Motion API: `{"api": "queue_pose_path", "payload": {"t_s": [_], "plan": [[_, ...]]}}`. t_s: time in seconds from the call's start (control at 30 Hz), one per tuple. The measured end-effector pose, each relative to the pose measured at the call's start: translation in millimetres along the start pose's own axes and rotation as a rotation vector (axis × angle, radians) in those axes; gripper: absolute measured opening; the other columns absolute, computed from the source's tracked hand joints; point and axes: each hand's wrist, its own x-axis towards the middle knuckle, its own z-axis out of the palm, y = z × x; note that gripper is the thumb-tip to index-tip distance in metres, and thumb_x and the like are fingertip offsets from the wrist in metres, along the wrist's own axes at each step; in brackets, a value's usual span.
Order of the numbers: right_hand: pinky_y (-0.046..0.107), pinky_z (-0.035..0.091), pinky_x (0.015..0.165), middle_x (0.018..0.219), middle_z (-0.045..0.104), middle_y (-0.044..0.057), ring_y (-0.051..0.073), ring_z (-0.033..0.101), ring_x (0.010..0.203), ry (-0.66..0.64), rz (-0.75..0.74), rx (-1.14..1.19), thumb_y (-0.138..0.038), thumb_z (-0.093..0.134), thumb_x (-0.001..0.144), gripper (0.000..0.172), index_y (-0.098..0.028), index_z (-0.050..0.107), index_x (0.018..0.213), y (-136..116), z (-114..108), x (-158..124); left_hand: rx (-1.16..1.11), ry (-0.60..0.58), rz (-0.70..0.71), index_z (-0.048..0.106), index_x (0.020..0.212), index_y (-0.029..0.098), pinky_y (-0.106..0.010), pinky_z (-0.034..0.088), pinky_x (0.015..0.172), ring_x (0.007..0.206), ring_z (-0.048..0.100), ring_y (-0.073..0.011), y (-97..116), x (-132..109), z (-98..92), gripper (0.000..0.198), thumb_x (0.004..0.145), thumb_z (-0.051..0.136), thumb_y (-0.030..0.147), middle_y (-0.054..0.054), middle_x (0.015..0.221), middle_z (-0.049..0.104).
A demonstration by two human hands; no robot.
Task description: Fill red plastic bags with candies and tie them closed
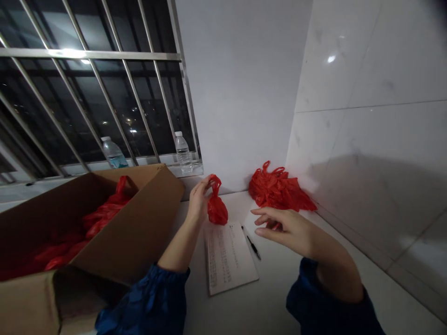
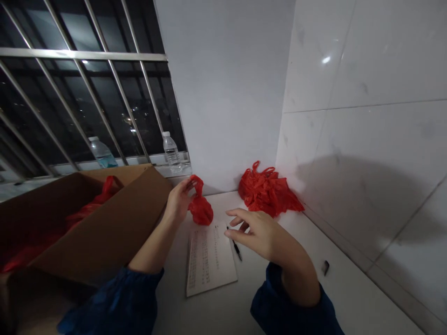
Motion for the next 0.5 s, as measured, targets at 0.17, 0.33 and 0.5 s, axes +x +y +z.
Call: {"api": "queue_pose_path", "payload": {"t_s": [0.17,0.33,0.5], "plan": [[0.033,0.051,0.083,0.104,0.073,0.010,0.022,0.068,0.092,-0.040,-0.045,-0.088,-0.040,0.055,0.093,0.041,-0.017,0.063,0.127,16.3,36.0,44.0,-0.096,-0.073,-0.070,0.070,0.082,0.016,-0.026,0.050,0.064,0.085,0.063,-0.0198,24.8,-36.0,-0.2,0.026,0.073,0.069,0.040,-0.006,0.083,0.068],[0.027,0.048,0.071,0.110,0.071,0.009,0.015,0.065,0.071,-0.098,-0.122,-0.041,-0.037,0.054,0.093,0.041,-0.016,0.059,0.128,33.6,77.2,76.2,-0.345,-0.174,-0.086,0.055,0.066,0.018,-0.028,0.053,0.073,0.066,0.057,-0.0122,48.4,-57.3,-7.6,0.027,0.080,0.067,0.037,0.002,0.068,0.056],[0.022,0.041,0.062,0.081,0.070,0.000,0.014,0.061,0.069,-0.090,-0.171,-0.116,-0.024,0.065,0.084,0.017,-0.019,0.069,0.100,43.8,90.7,77.7,-0.183,-0.293,-0.058,0.043,0.055,0.018,-0.029,0.052,0.077,0.062,0.055,-0.0120,55.4,-70.7,-30.5,0.049,0.084,0.059,0.054,0.002,0.062,0.049]]}}
